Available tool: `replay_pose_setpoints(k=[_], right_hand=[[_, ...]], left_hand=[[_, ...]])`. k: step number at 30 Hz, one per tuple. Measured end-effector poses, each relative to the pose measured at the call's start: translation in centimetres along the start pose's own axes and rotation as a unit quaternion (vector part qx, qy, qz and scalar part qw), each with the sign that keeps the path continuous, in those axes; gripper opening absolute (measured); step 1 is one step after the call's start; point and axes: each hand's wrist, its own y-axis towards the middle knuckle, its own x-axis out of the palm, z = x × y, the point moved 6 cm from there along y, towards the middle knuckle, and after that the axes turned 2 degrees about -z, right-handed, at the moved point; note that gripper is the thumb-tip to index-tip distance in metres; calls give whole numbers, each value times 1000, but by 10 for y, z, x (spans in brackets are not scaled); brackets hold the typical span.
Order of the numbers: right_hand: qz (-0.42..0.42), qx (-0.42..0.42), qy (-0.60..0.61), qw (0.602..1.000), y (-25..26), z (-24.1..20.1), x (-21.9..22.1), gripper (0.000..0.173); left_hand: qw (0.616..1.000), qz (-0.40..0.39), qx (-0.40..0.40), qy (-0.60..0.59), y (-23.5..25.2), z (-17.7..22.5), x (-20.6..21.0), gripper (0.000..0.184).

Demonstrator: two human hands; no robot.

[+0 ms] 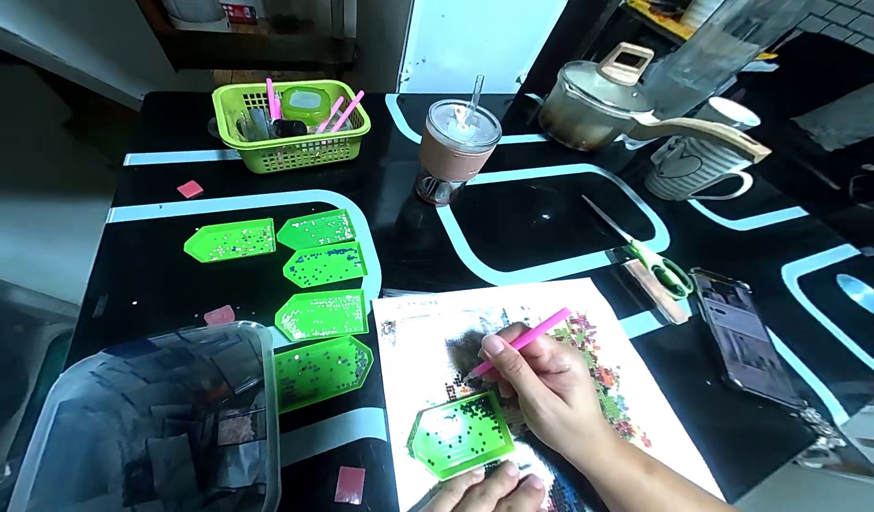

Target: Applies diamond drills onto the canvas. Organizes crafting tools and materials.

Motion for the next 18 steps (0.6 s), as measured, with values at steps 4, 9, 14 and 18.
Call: replay_pose_setpoints(k=[4, 9, 14, 18], right_hand=[[-7, -19, -31, 999, -1, -3, 1, 23], [-25, -62, -85, 994, -2, -9, 2, 26], [-13, -29, -5, 999, 0, -4, -2, 24], [-68, -57, 53, 995, -3, -12, 8, 25]], left_hand=[[1000, 6, 2, -4, 0, 0, 0, 50], [1000, 5, 2, 3, 0, 1, 0, 51], [1000, 6, 6, 12, 0, 0, 0, 50], [1000, 11, 5, 7, 0, 1, -1, 50]])
